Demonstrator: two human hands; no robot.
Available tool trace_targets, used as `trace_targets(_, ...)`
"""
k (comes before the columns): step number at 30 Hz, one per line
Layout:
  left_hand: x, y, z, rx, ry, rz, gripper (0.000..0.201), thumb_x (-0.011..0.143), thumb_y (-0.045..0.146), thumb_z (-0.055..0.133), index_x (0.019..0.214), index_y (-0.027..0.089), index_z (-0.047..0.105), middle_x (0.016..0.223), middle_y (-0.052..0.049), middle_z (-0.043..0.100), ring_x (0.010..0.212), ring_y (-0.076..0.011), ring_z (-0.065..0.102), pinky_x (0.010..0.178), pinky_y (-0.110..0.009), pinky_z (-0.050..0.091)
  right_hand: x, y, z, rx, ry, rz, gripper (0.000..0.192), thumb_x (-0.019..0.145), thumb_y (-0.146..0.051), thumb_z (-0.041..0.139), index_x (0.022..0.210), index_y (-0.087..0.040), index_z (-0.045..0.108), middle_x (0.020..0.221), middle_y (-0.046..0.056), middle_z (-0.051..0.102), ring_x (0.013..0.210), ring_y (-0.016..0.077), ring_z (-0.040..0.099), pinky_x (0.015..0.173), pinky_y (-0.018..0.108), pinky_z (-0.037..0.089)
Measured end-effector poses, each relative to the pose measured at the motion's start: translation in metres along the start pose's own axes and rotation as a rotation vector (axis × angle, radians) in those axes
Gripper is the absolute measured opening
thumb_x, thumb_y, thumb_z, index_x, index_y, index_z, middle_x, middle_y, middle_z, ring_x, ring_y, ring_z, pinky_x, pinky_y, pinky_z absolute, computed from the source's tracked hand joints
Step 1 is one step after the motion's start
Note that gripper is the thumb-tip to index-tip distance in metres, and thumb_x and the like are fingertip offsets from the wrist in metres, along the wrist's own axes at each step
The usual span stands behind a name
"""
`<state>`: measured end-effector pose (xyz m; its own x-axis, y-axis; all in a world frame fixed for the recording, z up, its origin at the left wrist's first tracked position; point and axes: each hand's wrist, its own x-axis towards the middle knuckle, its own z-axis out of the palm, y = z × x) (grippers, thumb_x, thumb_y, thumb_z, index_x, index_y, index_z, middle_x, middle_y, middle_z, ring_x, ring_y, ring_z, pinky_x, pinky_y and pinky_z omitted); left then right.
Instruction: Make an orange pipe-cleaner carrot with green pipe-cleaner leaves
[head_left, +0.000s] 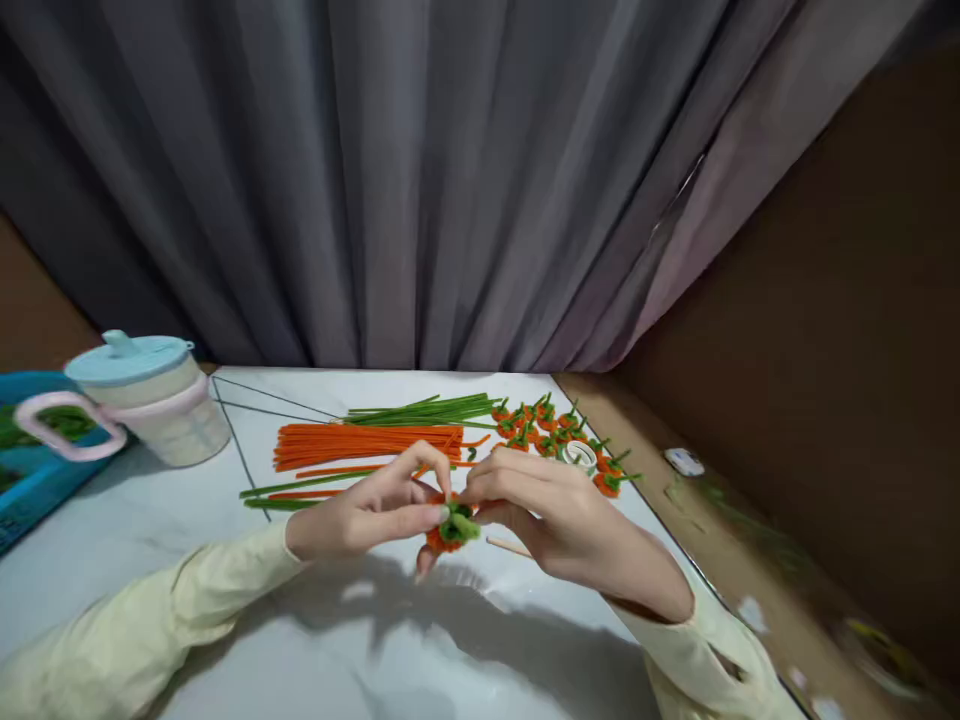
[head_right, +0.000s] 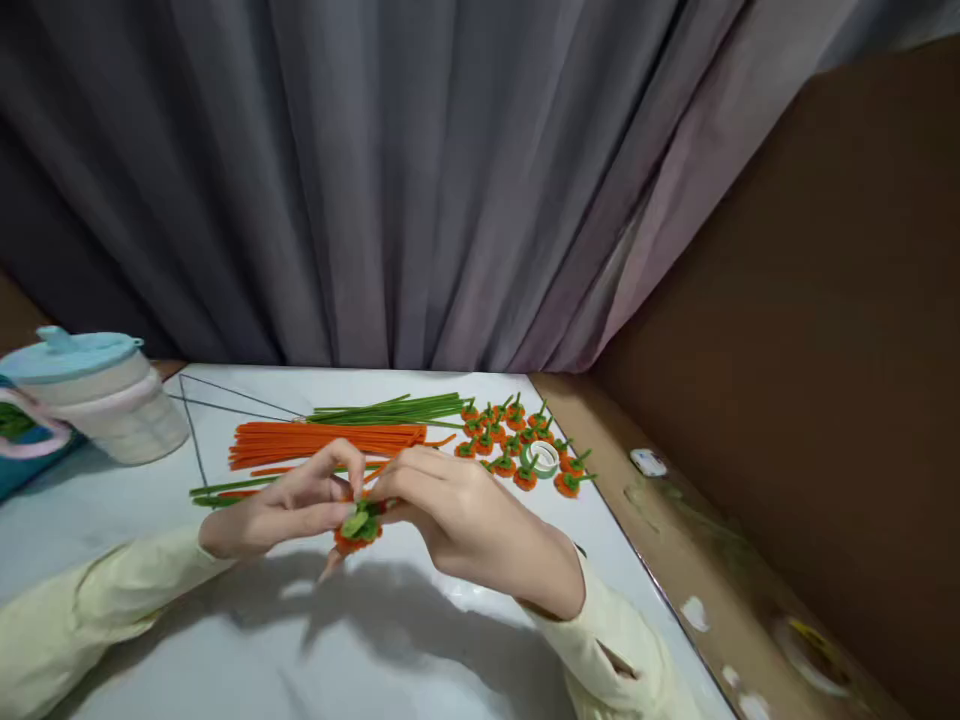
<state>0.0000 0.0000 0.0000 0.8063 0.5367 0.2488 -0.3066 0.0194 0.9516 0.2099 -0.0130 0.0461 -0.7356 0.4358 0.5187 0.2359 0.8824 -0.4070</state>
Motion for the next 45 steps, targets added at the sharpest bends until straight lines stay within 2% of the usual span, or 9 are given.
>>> trace_targets(6,-0.005,0.003,-0.001,0.054,0.011,-0.004,0.015,0.094,0.03,0.048,0.102,0.022,0.039,0.075,0.002,0.06,0.064,-0.0093,0.06,0.062,-0.022,0.047,0.0,-0.002,0.003,-0.071,0.045,-0.072,0.018,0.09,-0.003,0.04,0.092,-0.015,0.054,0.08,0.005,0.06,0.074,0.013,0.054,0.067,0.024,0.047)
trace_targets(8,-0.007,0.001,-0.003,0.126,0.024,0.03,0.023,0.09,0.029,0.056,0.106,0.022,0.04,0.08,0.001,0.06,0.071,-0.0098,0.059,0.068,-0.023,0.046,0.0,-0.002,0.002,-0.088,0.053,-0.082,0.019,0.09,-0.003,0.039,0.092,-0.015,0.053,0.081,0.006,0.06,0.075,0.0131,0.054,0.067,0.024,0.047)
trace_targets(11,-0.008,-0.003,-0.004,0.245,0.109,0.097,0.032,0.082,0.022,0.067,0.106,0.024,0.045,0.085,0.002,0.058,0.077,-0.0094,0.058,0.072,-0.022,0.047,0.0,-0.004,0.002,-0.149,0.061,-0.076,0.021,0.09,-0.003,0.037,0.096,-0.015,0.054,0.085,0.007,0.061,0.077,0.0137,0.055,0.067,0.025,0.047)
trace_targets(13,-0.008,-0.004,-0.003,0.254,0.145,0.124,0.028,0.084,0.019,0.064,0.105,0.024,0.046,0.084,0.002,0.058,0.073,-0.0089,0.06,0.068,-0.021,0.048,0.0,-0.006,0.002,-0.227,0.058,-0.072,0.023,0.089,-0.001,0.036,0.096,-0.013,0.055,0.085,0.007,0.061,0.077,0.0142,0.056,0.065,0.025,0.047)
trace_targets(18,-0.005,-0.004,0.002,0.154,0.109,0.198,0.019,0.092,0.02,0.052,0.109,0.026,0.043,0.08,0.001,0.063,0.063,-0.0072,0.063,0.059,-0.018,0.049,0.002,-0.013,0.003,-0.465,0.088,-0.11,0.027,0.093,-0.004,0.032,0.092,-0.01,0.059,0.077,0.008,0.061,0.069,0.0143,0.052,0.055,0.025,0.041)
trace_targets(22,-0.004,-0.002,0.005,0.11,0.12,0.237,0.016,0.094,0.021,0.049,0.109,0.025,0.045,0.077,0.002,0.065,0.061,-0.0069,0.064,0.056,-0.016,0.05,0.002,-0.015,0.004,-0.56,0.066,-0.157,0.028,0.095,-0.009,0.032,0.09,-0.008,0.059,0.079,0.01,0.061,0.074,0.0164,0.054,0.057,0.027,0.042)
trace_targets(28,-0.005,-0.003,0.005,0.088,0.161,0.238,0.015,0.094,0.017,0.048,0.107,0.025,0.049,0.074,0.003,0.067,0.055,-0.0055,0.064,0.052,-0.014,0.051,0.001,-0.013,0.006,-0.565,0.074,-0.164,0.026,0.092,-0.005,0.035,0.09,-0.007,0.06,0.079,0.01,0.062,0.072,0.017,0.053,0.057,0.027,0.043)
trace_targets(37,-0.002,-0.002,0.006,0.086,0.156,0.257,0.014,0.095,0.015,0.046,0.105,0.024,0.049,0.07,0.004,0.067,0.054,-0.0057,0.065,0.05,-0.012,0.049,0.003,-0.011,0.007,-0.448,0.128,-0.159,0.026,0.088,0.0,0.035,0.097,-0.008,0.057,0.082,0.011,0.063,0.075,0.0169,0.055,0.06,0.029,0.048)
trace_targets(45,-0.002,-0.001,0.007,0.049,0.176,0.189,0.007,0.095,0.023,0.047,0.102,0.021,0.046,0.067,0.003,0.066,0.048,-0.0063,0.062,0.047,-0.014,0.046,0.002,-0.007,0.008,-0.449,0.152,-0.162,0.023,0.086,0.002,0.038,0.094,-0.007,0.058,0.08,0.011,0.063,0.072,0.0168,0.055,0.059,0.028,0.048)
